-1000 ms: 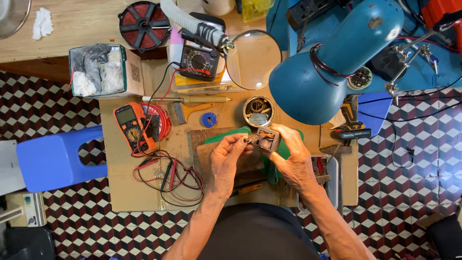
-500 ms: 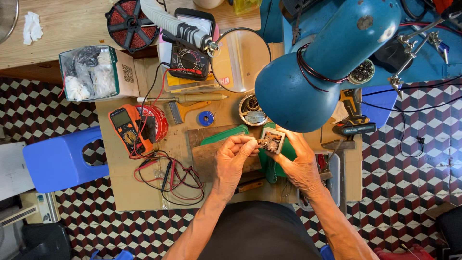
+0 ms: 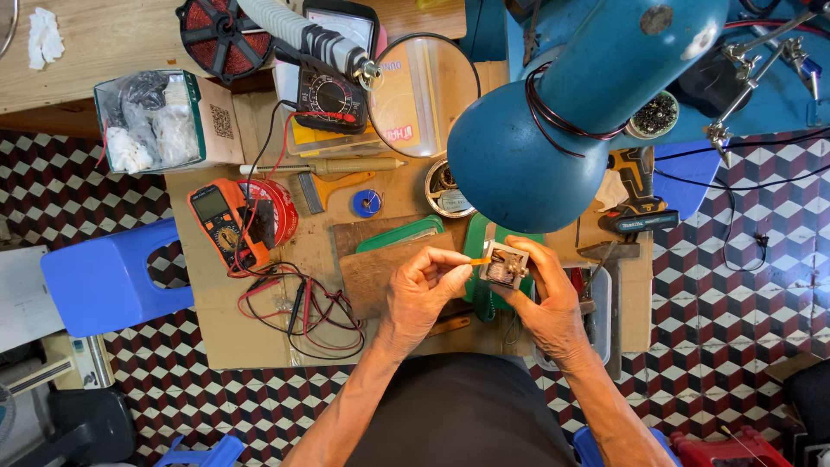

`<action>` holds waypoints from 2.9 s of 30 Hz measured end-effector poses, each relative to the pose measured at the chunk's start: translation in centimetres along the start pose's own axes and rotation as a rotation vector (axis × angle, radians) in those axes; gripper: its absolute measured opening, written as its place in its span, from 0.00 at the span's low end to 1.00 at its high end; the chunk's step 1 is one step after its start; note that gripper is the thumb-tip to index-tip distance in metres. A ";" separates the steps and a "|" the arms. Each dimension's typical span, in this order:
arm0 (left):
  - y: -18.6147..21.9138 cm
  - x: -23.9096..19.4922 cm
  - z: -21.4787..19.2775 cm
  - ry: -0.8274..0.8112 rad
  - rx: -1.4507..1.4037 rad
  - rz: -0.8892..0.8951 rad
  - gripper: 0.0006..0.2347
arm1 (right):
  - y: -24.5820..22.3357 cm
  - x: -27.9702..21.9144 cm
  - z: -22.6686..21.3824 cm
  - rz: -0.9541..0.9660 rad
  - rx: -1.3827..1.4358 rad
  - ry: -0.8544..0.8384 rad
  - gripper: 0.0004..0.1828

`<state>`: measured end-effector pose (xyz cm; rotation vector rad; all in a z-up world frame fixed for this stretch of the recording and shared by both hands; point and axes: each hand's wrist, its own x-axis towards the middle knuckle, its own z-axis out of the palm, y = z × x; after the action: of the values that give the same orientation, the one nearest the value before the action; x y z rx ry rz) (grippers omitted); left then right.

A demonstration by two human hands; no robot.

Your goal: The person uses a hammer to tap a small metal electrical component on a wooden block, then connects multimeter probes to test it. They repeatedly tap the component with the hammer and inspect it with a magnifying glass, adjusting wires and the component throughout.

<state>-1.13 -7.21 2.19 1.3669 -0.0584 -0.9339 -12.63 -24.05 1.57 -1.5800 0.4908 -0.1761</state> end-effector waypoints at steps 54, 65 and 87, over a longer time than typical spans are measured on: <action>5.1 -2.7 -0.3 0.030 0.500 0.216 0.06 | -1.5 -1.1 -0.1 -0.129 -0.305 -0.155 0.38; 5.3 -2.6 0.1 0.047 0.523 0.265 0.04 | -1.4 -0.9 -0.2 -0.191 -0.374 -0.164 0.40; 6.0 -3.2 -1.2 -0.084 0.790 0.472 0.06 | -1.0 -0.8 -0.5 -0.326 -0.463 -0.213 0.42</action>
<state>0.60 -4.88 8.45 1.9118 -0.8523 -0.5709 -13.36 -24.18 2.77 -2.1024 0.1029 -0.1442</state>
